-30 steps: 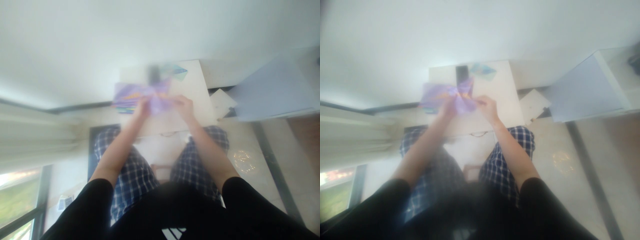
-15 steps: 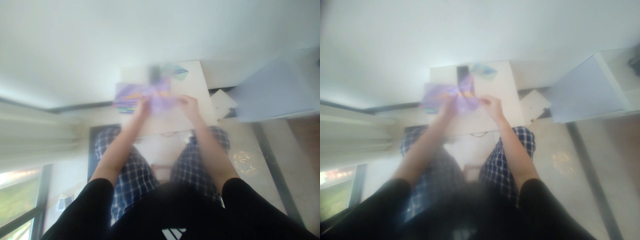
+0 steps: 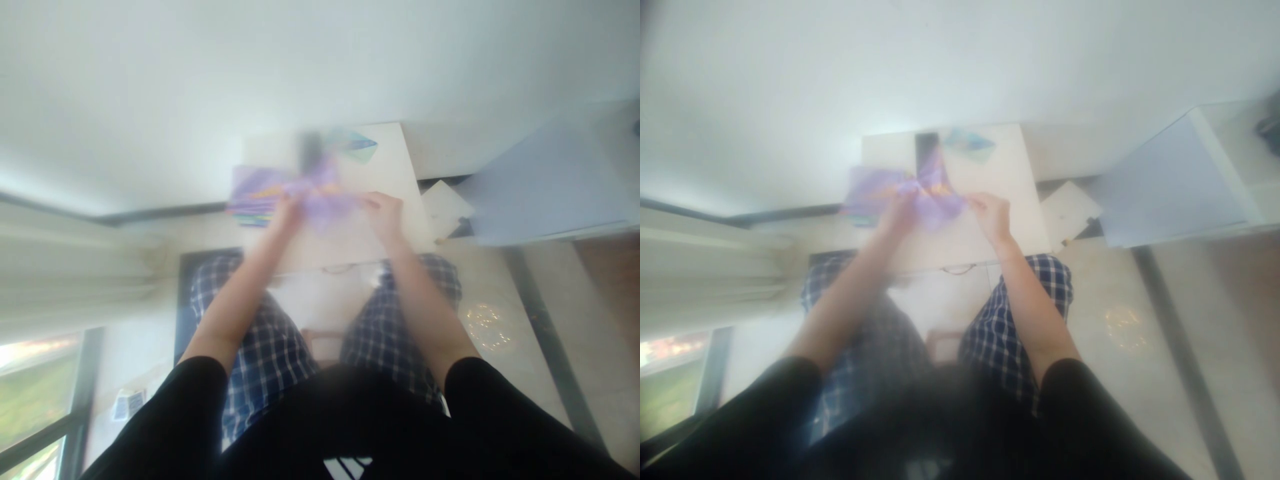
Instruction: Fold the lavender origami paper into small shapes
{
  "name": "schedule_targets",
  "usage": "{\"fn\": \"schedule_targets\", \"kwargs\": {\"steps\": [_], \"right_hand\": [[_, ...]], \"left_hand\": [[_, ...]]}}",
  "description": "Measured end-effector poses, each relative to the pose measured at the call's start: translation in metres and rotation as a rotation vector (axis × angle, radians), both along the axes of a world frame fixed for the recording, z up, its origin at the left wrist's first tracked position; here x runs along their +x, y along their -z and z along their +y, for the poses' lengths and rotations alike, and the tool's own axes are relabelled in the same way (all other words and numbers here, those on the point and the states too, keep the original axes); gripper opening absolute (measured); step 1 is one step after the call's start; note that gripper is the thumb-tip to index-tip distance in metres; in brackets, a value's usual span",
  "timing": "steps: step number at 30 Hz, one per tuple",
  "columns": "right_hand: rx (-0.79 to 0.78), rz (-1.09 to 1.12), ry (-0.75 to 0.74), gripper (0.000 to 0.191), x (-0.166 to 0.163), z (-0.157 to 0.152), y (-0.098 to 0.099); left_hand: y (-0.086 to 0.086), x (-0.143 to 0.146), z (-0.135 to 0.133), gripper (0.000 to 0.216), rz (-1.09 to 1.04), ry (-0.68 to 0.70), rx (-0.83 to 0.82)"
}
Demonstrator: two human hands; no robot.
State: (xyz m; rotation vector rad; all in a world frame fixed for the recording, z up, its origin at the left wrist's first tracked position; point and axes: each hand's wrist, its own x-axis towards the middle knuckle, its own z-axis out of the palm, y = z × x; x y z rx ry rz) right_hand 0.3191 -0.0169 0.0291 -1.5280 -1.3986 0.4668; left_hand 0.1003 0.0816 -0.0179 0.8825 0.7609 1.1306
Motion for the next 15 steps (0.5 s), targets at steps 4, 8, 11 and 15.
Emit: {"fn": "schedule_targets", "kwargs": {"steps": [4, 8, 11, 15], "right_hand": [[-0.007, -0.031, -0.036, 0.019, -0.001, -0.003, 0.002], [-0.027, -0.035, -0.078, 0.018, 0.000, -0.003, 0.002], [-0.056, -0.016, -0.144, 0.016, 0.004, -0.002, 0.001], [-0.057, -0.030, -0.101, 0.013, 0.007, 0.000, 0.001]], "left_hand": [[0.005, -0.001, 0.001, 0.034, -0.014, -0.003, 0.004], [0.003, -0.002, 0.000, 0.033, -0.031, -0.016, -0.021], [-0.003, -0.001, -0.002, 0.032, -0.022, -0.017, -0.046], [-0.007, 0.000, -0.003, 0.031, -0.024, -0.005, -0.050]]}}
